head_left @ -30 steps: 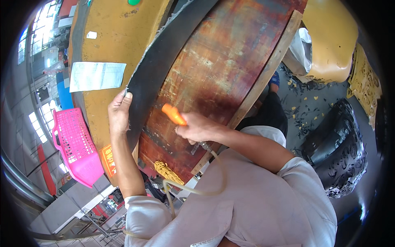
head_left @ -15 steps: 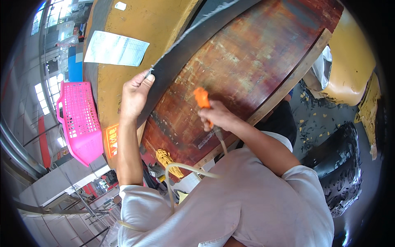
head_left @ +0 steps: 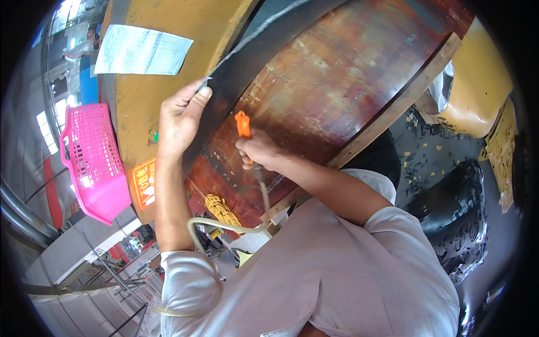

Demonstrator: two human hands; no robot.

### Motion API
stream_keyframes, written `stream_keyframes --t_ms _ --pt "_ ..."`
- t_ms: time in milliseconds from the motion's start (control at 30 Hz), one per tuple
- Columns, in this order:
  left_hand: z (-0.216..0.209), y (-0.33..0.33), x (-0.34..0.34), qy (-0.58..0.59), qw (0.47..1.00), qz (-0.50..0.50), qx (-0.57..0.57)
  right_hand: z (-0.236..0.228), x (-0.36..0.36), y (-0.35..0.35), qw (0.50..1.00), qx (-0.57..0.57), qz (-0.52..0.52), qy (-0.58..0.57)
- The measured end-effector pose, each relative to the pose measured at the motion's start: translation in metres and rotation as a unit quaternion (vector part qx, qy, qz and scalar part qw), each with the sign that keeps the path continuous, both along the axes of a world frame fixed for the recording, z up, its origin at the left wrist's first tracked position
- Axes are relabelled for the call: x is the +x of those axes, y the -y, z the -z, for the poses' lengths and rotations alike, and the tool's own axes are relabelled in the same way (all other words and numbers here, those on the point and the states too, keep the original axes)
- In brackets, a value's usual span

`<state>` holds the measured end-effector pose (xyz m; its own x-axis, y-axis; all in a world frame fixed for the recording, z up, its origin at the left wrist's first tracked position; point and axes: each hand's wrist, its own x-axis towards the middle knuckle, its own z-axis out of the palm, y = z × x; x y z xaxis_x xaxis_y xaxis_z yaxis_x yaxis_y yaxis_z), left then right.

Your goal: The person removes debris from a machine surface by hand, then uses a handheld air blower to clear remaining particles from the work area. The person also handles a white sheet and a yellow perforated sheet during the process.

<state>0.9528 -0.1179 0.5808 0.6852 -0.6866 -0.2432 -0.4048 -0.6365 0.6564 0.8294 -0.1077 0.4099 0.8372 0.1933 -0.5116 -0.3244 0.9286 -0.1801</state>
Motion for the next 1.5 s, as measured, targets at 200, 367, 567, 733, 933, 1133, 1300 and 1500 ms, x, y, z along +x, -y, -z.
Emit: stream_keyframes --t_ms 200,367,567,733,933,1133,1300,1500 --pt "-0.014 0.010 0.016 0.011 1.000 -0.002 0.010 0.014 -0.001 -0.015 0.979 0.086 -0.126 0.136" --pt "-0.018 0.016 0.024 -0.003 1.000 -0.019 -0.002 0.014 -0.008 -0.022 0.966 0.224 -0.057 0.113" --pt "-0.022 0.017 0.026 -0.016 1.000 -0.026 0.002 0.009 -0.010 -0.029 0.969 0.231 -0.052 0.076" --pt "-0.019 0.021 0.027 -0.019 0.999 -0.027 -0.003 0.004 -0.005 -0.039 0.956 0.282 -0.012 0.080" --pt "-0.018 0.023 0.026 -0.022 0.999 -0.023 -0.002 -0.009 0.002 -0.059 0.931 0.346 0.082 0.081" --pt "-0.019 0.021 0.024 -0.017 0.999 -0.028 -0.006 0.000 0.011 -0.063 0.948 0.300 0.029 0.098" --pt "-0.017 0.019 0.026 -0.022 0.999 -0.037 0.001 -0.007 0.011 -0.055 0.971 0.234 -0.022 0.050" --pt "-0.017 0.018 0.029 -0.017 0.999 -0.026 0.007 -0.023 0.004 -0.037 0.985 0.143 -0.077 0.064"
